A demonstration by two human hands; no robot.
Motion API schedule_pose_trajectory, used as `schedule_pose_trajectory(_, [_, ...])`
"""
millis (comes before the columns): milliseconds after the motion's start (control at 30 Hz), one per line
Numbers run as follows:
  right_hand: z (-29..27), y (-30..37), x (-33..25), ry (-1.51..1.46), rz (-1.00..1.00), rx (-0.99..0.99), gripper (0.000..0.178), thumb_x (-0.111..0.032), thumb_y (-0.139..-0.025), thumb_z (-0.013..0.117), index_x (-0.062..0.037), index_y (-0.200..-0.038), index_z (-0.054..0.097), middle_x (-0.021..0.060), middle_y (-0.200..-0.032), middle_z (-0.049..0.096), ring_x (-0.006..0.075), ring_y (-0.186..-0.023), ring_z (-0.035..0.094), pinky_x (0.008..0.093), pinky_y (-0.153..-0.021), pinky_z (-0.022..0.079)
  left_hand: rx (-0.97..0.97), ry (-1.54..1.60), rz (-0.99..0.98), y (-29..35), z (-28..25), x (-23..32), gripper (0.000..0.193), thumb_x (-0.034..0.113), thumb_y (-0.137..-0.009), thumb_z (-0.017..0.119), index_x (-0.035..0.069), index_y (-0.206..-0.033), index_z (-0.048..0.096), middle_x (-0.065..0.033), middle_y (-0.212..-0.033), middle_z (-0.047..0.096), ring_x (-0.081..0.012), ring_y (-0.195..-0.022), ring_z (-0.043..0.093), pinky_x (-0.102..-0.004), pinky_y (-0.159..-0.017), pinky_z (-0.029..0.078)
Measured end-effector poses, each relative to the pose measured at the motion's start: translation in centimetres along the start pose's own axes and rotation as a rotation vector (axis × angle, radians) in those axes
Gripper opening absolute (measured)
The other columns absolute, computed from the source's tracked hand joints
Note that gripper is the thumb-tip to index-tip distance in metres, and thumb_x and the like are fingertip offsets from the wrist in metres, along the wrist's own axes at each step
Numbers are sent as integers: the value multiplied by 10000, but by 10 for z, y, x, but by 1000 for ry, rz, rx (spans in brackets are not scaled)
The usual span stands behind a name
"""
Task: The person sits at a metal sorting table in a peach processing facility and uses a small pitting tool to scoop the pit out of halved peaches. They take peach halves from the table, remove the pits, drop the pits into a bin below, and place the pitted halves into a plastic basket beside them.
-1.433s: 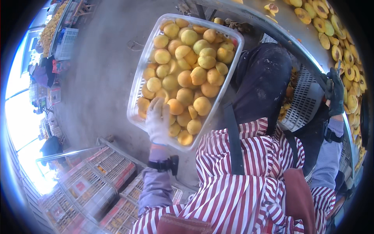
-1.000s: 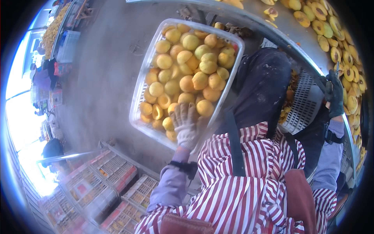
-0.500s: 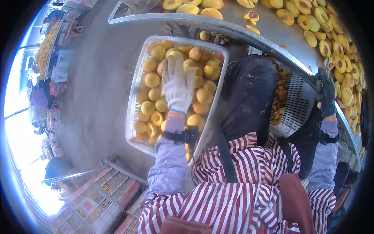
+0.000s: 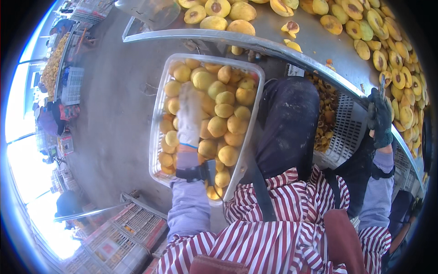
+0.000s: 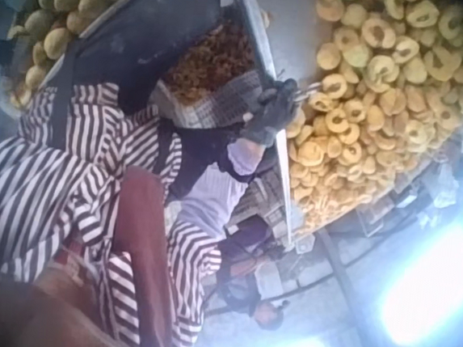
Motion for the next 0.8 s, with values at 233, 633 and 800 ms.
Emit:
schedule_pose_trajectory(233, [0,18,-42,508,-619,90,396,25,-871,516,17,-1265,556,189,-968,644,337,-853,632,413,-747,492,61,-248,-82,-65,-28,-42,338,202,-974,415,55,-1265,503,-258,-1424,425,-438,-1343,366,-423,-1078,366])
schedule_pose_trajectory(633, [0,14,-10,389,-368,-7,371,-12,-900,491,43,-1263,551,222,-1013,651,353,-864,654,412,-805,513,0,-195,-224,-52,38,-18,614,371,-927,490,20,-1420,385,-188,-1550,267,-374,-1468,105,-546,-1171,66])
schedule_pose_trajectory(800, [3,18,-44,569,-659,60,372,-17,-901,494,22,-1265,555,217,-975,646,349,-825,645,417,-762,517,-143,-334,-38,-13,82,75,605,418,-931,496,100,-1439,407,-165,-1501,352,-365,-1427,238,-501,-1177,125])
Point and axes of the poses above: each hand's wrist, its own y-axis away from the middle knuckle, its own z-axis out of the palm, x = y × z, the point moved 8 cm from there along -y, towards the middle knuckle
